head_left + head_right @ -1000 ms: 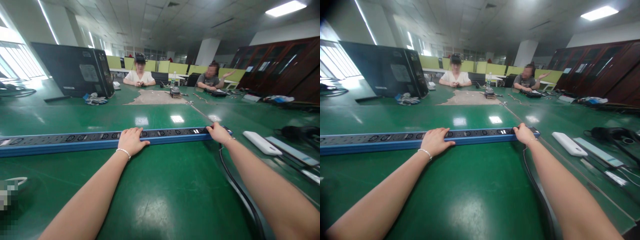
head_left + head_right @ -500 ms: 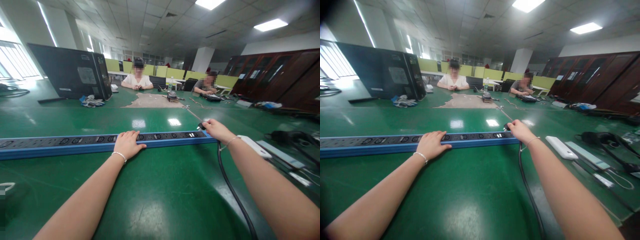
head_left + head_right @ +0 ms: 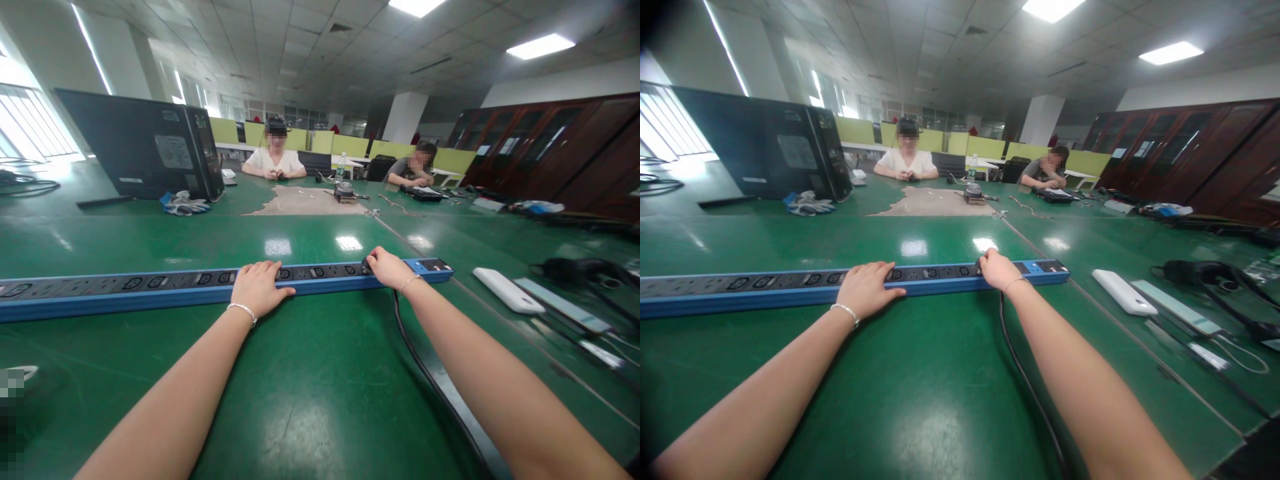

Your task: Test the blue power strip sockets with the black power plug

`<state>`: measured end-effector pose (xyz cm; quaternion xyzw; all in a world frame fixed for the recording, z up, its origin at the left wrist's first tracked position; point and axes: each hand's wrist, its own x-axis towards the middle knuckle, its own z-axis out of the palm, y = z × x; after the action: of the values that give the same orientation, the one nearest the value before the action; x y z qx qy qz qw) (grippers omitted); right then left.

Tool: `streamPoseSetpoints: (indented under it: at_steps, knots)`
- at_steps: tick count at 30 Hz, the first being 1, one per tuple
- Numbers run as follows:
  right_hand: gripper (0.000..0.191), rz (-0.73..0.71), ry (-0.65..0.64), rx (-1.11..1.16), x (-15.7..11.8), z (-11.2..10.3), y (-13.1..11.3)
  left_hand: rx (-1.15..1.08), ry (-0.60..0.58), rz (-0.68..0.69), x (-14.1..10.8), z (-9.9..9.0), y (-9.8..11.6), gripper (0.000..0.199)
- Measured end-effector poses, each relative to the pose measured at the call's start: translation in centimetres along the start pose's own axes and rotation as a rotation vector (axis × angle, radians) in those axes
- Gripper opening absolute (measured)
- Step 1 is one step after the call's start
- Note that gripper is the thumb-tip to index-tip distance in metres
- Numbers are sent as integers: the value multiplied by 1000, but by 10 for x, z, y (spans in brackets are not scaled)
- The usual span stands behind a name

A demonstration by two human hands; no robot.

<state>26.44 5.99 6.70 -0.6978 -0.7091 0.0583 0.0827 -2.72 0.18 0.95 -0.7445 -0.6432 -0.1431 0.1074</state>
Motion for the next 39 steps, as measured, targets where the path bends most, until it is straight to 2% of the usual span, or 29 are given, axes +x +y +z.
streamPoseSetpoints:
  at_steps: [12, 20, 25, 28, 35, 39]
  knots:
    - [37, 94, 41, -128, -23, 5, -26, -10, -11, -3, 0, -2, 1, 70]
    - [34, 130, -13, -136, -14, -1, -28, -1, -2, -3, 0, -2, 1, 68]
    - [33, 124, 31, -163, -14, 2, -35, 8, 2, -3, 0, 0, 1, 69]
    - [33, 111, 37, -143, -10, 3, -31, 11, 7, 3, 0, 1, 0, 71]
    - [32, 75, -41, -29, 9, 4, -1, 10, 16, 15, 0, 2, 0, 71]
    - [31, 62, -47, -23, 11, 5, -1, 3, 8, 14, 0, 1, 0, 71]
